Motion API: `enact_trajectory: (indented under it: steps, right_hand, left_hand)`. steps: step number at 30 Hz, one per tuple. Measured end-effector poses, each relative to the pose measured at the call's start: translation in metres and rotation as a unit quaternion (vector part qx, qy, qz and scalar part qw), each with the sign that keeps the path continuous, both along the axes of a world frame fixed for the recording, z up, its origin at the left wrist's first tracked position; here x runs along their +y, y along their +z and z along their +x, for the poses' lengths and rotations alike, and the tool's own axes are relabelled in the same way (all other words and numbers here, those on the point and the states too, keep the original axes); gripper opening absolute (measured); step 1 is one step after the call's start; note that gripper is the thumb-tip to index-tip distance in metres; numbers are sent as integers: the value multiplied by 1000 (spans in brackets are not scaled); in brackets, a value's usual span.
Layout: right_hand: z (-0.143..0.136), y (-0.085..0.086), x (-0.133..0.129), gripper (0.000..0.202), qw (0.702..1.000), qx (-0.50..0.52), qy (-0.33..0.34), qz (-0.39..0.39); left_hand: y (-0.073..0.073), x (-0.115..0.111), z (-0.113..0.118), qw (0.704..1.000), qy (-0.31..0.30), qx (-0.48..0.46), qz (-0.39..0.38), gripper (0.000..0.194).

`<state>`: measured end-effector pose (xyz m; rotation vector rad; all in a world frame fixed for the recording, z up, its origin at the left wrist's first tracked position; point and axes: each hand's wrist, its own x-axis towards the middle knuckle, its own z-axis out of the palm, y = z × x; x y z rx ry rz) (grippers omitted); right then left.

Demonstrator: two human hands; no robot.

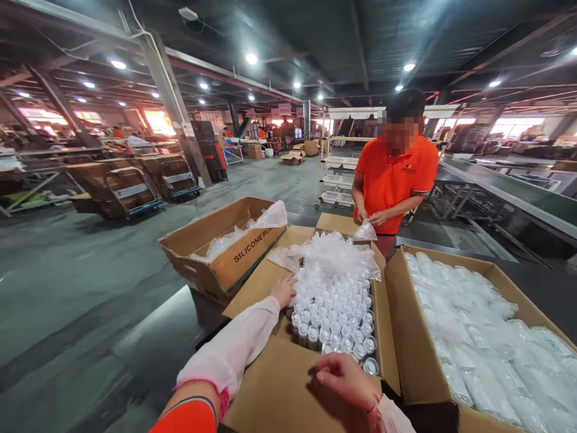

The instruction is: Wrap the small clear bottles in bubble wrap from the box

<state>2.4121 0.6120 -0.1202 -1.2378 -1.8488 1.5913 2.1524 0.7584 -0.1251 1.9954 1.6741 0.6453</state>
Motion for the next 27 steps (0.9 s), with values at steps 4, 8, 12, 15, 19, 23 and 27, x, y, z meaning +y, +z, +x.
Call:
enact_trajectory:
  steps: [4, 8, 12, 15, 19, 23, 27]
  right_hand:
    - [-6, 2, 2, 35, 998, 44, -21, -28]
    - [-25, 14, 16, 40, 982, 111, -154, 23]
    - [-38, 17, 24, 43, 961, 128, -242, 33]
    - [-23, 10, 20, 41, 964, 141, -222, -26]
    - [32, 4, 16, 47, 927, 145, -341, -56]
    - [89, 27, 19, 50, 888, -14, -443, 127]
    - [98, 52, 11, 38, 913, -151, -288, 249]
  left_hand:
    - [12, -14, 15, 986, 41, -161, -35, 16]
    - [17, -52, 49, 939, 54, -319, -117, 36]
    - [13, -90, 82, 898, 58, -404, -163, 44]
    - [7, -103, 92, 893, 69, -411, -173, 40]
    - [-3, -95, 77, 925, 101, -330, -161, 28]
    - [-6, -67, 43, 966, 168, -178, -78, 37]
    - [-10, -41, 26, 978, 192, -73, -47, 33]
